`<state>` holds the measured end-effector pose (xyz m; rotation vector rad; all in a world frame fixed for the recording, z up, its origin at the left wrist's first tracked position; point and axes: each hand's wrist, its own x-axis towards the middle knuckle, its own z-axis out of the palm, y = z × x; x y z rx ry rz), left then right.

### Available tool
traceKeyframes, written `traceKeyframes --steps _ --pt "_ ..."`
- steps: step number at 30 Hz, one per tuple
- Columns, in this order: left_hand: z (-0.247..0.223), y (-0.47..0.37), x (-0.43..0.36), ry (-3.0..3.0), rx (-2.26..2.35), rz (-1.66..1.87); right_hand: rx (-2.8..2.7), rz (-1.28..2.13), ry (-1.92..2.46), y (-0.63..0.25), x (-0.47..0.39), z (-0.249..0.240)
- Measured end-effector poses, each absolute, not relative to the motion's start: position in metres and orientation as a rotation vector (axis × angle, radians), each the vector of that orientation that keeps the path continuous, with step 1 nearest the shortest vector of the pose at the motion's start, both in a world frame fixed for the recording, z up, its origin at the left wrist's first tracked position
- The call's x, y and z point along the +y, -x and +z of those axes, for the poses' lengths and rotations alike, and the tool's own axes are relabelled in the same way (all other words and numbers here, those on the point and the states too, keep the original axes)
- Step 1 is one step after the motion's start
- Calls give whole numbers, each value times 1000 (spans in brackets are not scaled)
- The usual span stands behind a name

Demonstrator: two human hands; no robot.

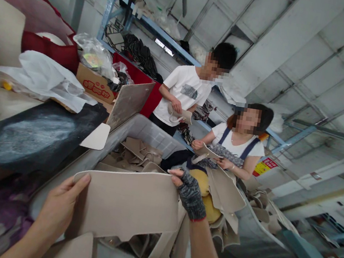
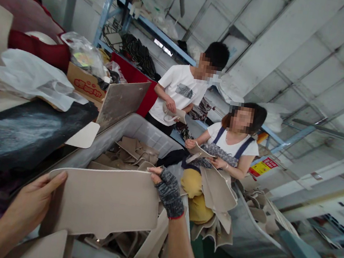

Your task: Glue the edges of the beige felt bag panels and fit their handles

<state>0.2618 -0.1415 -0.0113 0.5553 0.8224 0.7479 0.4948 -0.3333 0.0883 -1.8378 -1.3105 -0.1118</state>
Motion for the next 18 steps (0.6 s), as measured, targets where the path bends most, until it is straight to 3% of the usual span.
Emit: traceKeyframes --steps 6,13,18 --pt "-12 -261 -144 -593 779 722 -1594 -249 1885 -495 -332 91" --pt "-5 -257 -150 -675 719 745 -1901 -680 1937 -496 -320 77" --pt "-7 -255 -147 -668 711 766 -2010 -716 1801 -493 -319 74"
